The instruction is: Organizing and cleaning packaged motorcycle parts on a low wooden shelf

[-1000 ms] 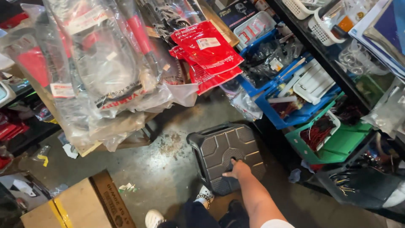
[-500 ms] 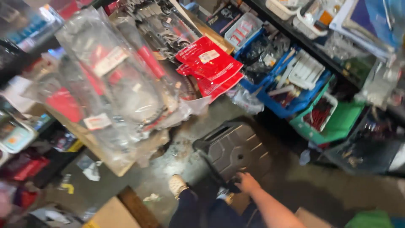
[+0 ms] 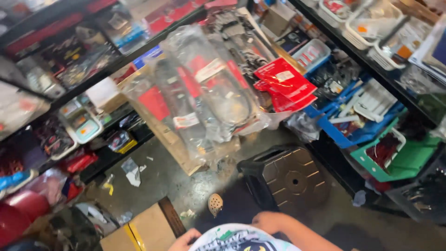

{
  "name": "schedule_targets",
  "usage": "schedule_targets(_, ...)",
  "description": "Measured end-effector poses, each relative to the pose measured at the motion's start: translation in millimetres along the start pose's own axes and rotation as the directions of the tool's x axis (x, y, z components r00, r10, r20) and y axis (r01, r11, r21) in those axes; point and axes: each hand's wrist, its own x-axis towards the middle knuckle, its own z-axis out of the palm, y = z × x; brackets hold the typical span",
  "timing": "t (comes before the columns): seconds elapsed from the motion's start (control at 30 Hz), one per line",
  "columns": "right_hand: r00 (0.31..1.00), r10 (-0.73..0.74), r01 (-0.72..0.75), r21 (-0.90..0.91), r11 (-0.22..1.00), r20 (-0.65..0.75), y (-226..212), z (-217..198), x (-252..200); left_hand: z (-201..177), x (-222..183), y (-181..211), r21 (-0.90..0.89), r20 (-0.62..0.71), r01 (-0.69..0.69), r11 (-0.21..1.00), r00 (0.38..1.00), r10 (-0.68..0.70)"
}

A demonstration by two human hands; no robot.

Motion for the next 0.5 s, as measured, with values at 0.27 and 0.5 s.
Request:
schedule_targets(0.27, 0.893, 0.121, -0.197, -0.135, 0.971, -0.433, -20.8, -50.9, -8.8, -5.7, 22.1, 109.5, 0.210, -0.148, 0.217, 0.953, 0.971, -0.188)
schedule_targets(0.5, 0.962, 0.104, -0.156, -0.194, 0.969, -0.253, -12.1, -143.7, -15.4, -10.5, 52.5, 124.0, 0.280, -0.441, 0.537, 0.796, 0.808, -0.390)
